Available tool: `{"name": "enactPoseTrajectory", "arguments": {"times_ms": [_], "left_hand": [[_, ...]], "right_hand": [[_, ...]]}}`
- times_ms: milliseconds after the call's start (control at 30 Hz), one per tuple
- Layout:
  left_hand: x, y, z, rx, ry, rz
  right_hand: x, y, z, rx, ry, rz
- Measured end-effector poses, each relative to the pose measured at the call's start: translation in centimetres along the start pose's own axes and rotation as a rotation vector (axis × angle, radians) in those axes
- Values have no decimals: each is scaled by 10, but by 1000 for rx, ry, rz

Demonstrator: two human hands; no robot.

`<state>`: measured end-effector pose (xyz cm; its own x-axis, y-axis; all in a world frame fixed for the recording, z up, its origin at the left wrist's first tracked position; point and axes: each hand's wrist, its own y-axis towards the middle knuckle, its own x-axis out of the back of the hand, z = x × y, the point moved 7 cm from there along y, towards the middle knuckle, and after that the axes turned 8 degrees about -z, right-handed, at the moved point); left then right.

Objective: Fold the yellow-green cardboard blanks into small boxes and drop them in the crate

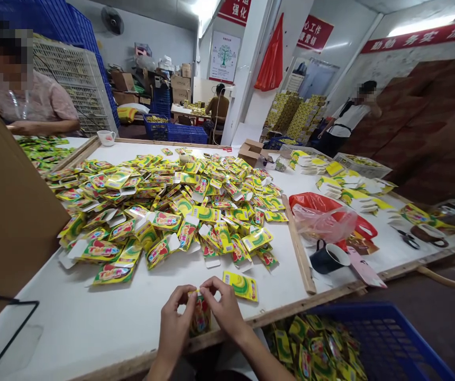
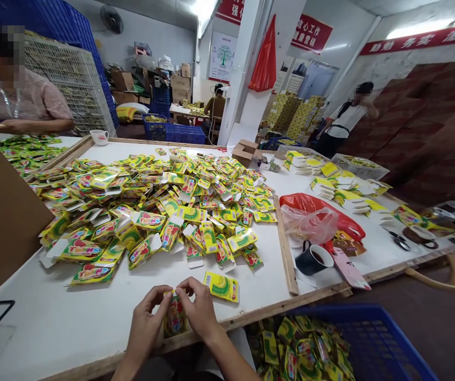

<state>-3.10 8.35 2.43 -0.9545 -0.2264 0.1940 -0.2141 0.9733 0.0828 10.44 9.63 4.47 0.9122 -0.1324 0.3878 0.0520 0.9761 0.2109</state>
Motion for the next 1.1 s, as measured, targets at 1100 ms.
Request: {"name": "enactPoseTrajectory", "arguments": {"times_ms": [1100], "left_hand": [[-4,-10,27,-60,170,136]], "right_hand": [[86,0,-61,-4,-640,139]]}}
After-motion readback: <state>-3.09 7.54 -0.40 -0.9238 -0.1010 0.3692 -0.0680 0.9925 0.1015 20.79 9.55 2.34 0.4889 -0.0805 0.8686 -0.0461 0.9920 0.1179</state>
